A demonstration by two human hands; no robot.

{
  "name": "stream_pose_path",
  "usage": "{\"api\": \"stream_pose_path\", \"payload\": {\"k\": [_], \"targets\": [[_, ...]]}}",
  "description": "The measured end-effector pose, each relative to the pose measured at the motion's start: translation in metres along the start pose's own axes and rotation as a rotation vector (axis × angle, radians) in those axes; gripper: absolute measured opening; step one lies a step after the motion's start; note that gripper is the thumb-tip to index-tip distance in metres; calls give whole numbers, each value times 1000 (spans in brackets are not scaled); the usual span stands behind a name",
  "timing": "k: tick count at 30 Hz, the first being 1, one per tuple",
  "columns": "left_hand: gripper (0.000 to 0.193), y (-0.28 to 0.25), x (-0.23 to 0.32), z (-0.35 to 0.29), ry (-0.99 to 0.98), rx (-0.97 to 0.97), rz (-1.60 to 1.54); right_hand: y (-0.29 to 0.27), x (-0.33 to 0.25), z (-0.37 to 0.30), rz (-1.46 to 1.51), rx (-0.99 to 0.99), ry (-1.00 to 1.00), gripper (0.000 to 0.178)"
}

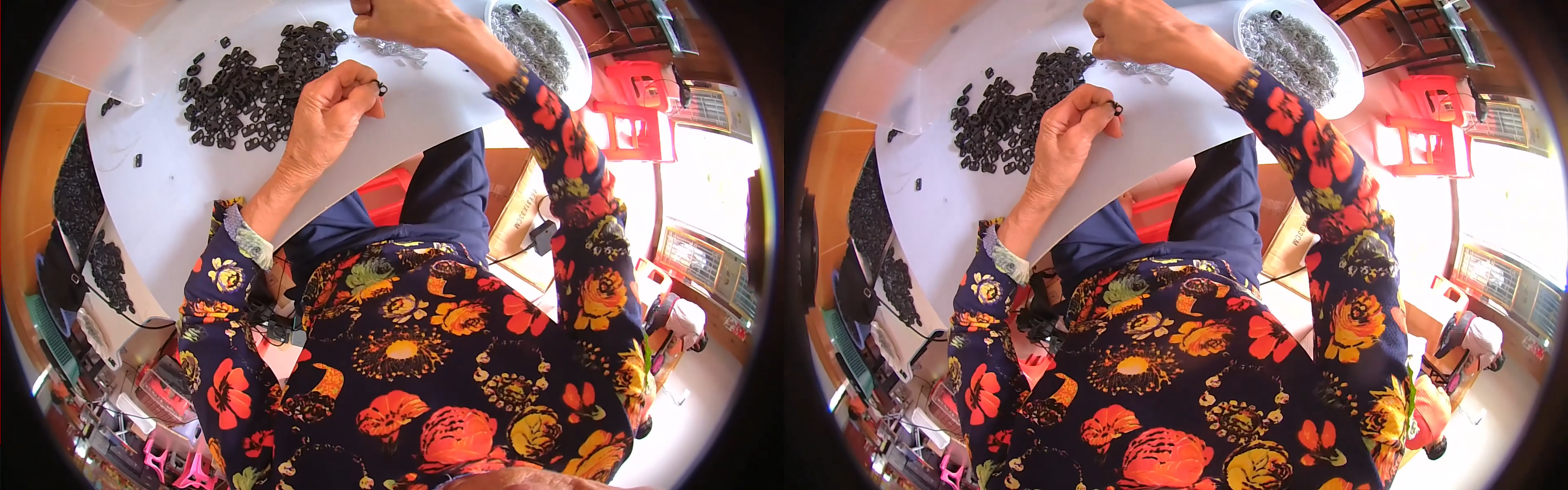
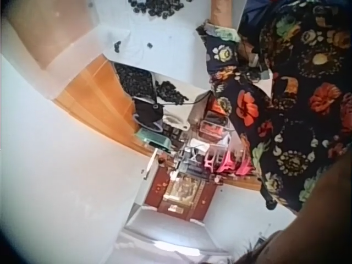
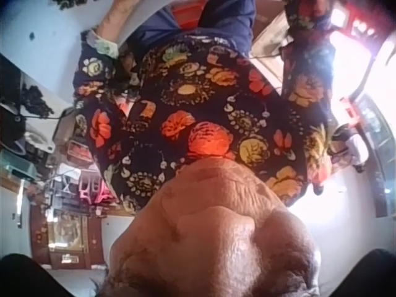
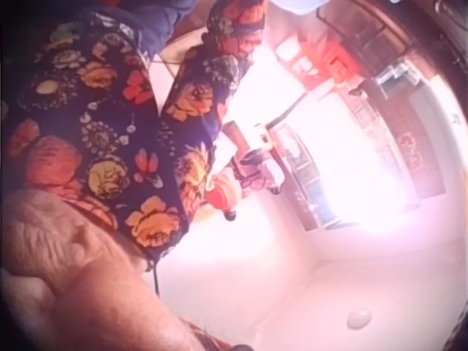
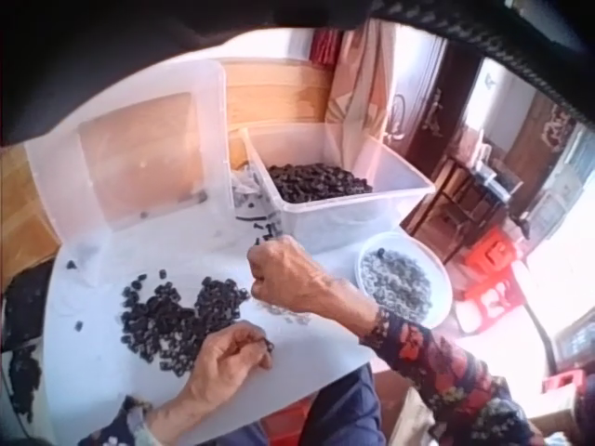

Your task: The person assembles small black plastic components by hand on a white table.

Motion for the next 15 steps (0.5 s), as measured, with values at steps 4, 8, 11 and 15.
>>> {"api": "stream_pose_path", "payload": {"k": [4, 8, 11, 15], "targets": [[8, -3, -6, 1, 45, 7, -27, -18, -32, -45, 527, 141, 317, 15], [9, -5, -7, 1, 94, -37, -6, 17, -34, -89, 762, 156, 546, 17], [10, -6, -7, 1, 113, -17, 47, 27, -35, -96, 952, 259, 561, 15], [9, -6, -7, 1, 135, -5, 58, 27, -34, -93, 1112, 247, 532, 13]]}}
Point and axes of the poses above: each hand's wrist, its own z-axis towards the middle knuckle, its own y-axis out of the palm, x = y × z, the point moved 1 cm from there along z, towards the middle knuckle, and after that the axes turned 3 degrees about -z, right-handed, at the moved point
